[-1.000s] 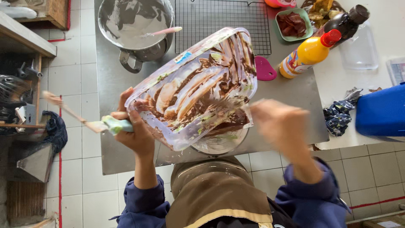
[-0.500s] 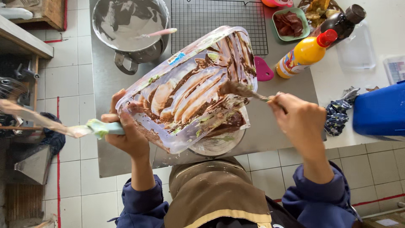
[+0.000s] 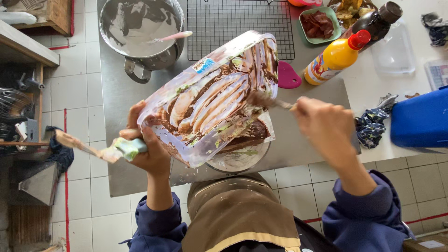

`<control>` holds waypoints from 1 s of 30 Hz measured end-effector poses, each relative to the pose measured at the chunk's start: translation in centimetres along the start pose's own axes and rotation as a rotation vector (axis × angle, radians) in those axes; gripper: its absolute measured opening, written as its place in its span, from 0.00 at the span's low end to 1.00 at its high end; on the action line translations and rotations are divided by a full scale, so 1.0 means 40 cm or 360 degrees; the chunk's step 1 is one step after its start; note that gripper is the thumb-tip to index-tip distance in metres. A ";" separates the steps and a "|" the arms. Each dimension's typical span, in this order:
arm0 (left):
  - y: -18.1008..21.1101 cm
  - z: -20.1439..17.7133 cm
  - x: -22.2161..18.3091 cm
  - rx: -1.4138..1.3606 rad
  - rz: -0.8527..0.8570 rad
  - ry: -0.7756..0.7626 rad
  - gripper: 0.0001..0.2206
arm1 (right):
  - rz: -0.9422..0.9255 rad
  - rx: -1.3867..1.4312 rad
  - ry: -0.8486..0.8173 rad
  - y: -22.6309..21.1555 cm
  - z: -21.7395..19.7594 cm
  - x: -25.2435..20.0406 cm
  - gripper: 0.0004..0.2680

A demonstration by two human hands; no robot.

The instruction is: The person applies chocolate frosting to the top and sides of a cake using a small spatula and a larger flat tool, smoothing the surface as the cake sits on a turntable.

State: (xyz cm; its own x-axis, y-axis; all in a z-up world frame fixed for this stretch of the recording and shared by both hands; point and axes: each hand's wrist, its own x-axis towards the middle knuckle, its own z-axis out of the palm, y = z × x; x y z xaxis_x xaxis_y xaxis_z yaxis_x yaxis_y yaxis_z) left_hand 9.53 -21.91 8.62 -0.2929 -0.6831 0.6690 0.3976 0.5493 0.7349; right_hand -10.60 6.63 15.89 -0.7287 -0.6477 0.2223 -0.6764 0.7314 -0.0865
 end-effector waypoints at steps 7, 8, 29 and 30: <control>-0.004 0.003 -0.004 0.0056 0.0014 0.0040 0.10 | -0.0007 0.0482 -0.0362 -0.074 0.135 -0.025 0.07; -0.004 0.002 -0.004 0.0069 0.0009 0.0061 0.10 | -0.0008 0.0484 -0.0361 -0.061 0.147 -0.020 0.07; 0.015 0.003 -0.028 -0.0269 -0.0263 0.0153 0.08 | 0.0428 0.1107 0.0118 -0.022 0.069 0.029 0.03; 0.016 -0.001 -0.026 -0.0280 -0.0272 0.0126 0.08 | 0.0321 0.0980 0.0223 -0.021 0.058 0.032 0.04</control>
State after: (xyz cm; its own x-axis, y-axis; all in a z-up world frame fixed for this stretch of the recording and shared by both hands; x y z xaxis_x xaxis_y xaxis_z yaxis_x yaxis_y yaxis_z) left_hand 10.13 -20.89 8.40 -0.3024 -0.7982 0.5210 0.4953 0.3355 0.8014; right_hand -11.21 4.68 13.98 -0.8549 -0.4466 0.2639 -0.4956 0.5528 -0.6699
